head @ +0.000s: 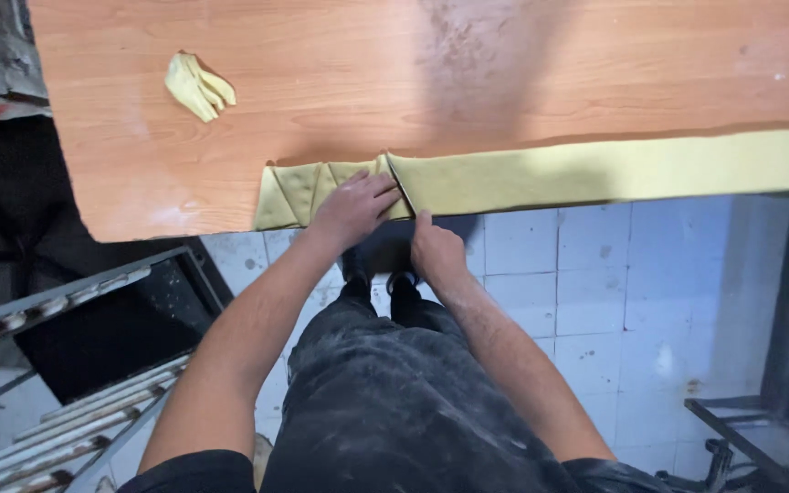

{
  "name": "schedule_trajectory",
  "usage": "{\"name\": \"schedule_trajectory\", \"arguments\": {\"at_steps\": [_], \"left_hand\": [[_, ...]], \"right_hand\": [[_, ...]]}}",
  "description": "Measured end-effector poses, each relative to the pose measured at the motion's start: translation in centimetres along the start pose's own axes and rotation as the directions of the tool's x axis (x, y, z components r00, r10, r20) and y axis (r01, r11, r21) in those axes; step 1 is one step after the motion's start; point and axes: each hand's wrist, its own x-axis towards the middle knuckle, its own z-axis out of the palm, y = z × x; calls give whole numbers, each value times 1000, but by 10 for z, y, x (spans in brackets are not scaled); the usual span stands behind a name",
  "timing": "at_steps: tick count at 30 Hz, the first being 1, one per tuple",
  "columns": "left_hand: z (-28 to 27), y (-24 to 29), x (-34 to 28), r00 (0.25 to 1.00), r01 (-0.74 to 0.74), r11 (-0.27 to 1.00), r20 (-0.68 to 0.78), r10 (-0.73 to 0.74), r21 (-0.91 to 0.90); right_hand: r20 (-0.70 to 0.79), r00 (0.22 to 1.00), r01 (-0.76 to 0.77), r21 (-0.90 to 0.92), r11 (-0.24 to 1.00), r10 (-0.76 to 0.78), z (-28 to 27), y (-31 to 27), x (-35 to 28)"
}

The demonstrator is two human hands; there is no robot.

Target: Cutting dough into triangular shapes and rolling them into croissants on a wooden prep table.

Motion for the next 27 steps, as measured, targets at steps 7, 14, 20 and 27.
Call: {"name": "schedule_trajectory", "arguments": {"at_steps": [7, 14, 20, 27], "left_hand": [[20, 7, -28, 999, 7, 1000, -47, -7, 0], [13, 5, -20, 994, 103, 994, -38, -104, -29], [-1, -1, 12, 957, 285, 939, 0, -290, -195], [-4, -23, 66, 971, 232, 941, 116, -209, -247]], "right_hand": [[-78, 997, 19, 113, 993, -10, 43, 19, -17], [-241, 969, 135, 363, 922, -47, 29, 8, -9], [-312, 942, 9, 393, 919, 124, 10, -5, -22], [-223, 931, -211, 311, 927, 287, 4, -28, -29]]}}
